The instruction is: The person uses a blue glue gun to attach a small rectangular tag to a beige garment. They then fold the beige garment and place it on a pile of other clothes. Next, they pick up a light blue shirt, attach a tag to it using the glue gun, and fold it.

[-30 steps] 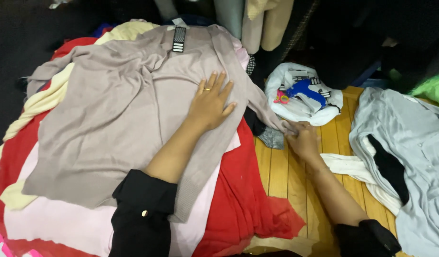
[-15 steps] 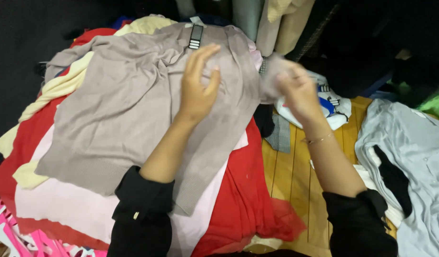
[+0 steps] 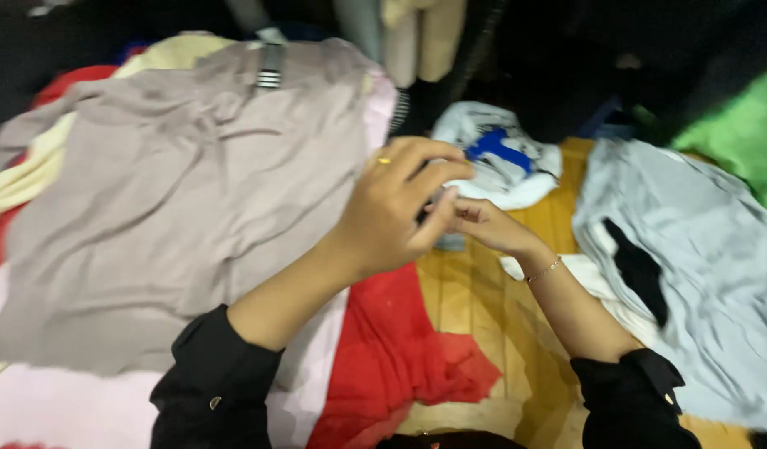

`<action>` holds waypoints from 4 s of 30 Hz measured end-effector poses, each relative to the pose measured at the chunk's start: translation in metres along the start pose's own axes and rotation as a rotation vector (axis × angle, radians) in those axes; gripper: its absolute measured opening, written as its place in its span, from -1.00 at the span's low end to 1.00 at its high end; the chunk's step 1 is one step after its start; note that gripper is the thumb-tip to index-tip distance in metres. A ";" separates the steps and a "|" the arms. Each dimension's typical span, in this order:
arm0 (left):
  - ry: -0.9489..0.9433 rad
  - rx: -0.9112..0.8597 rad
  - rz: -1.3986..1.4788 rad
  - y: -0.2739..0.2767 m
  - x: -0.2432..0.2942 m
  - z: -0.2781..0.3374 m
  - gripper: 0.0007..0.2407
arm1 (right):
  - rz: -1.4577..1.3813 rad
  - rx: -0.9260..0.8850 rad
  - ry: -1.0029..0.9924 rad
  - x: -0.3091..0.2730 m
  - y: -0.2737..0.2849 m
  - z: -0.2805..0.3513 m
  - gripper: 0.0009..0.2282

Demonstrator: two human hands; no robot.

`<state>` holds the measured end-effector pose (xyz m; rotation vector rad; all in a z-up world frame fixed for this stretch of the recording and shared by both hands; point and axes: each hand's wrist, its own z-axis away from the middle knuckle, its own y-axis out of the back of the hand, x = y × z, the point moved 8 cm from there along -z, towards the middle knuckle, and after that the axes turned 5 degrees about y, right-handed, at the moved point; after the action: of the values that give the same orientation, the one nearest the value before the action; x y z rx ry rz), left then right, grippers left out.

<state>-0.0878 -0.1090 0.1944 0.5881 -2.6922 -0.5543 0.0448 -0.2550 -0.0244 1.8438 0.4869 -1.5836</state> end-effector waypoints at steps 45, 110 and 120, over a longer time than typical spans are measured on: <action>0.571 -0.491 0.560 -0.600 -0.014 0.093 -0.74 | 0.957 1.798 -0.626 0.262 0.458 0.545 -0.86; 1.195 -0.328 0.797 -0.348 -0.141 0.075 -0.84 | 1.073 1.228 0.359 0.028 0.245 0.274 -0.91; 1.353 -0.192 0.546 -0.205 -0.240 0.178 -0.81 | 0.614 0.991 0.331 0.048 0.158 0.180 -0.90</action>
<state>0.1159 -0.1188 -0.1051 0.0507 -1.3727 -0.1270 0.0267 -0.4974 -0.0452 2.6160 -0.8374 -1.1324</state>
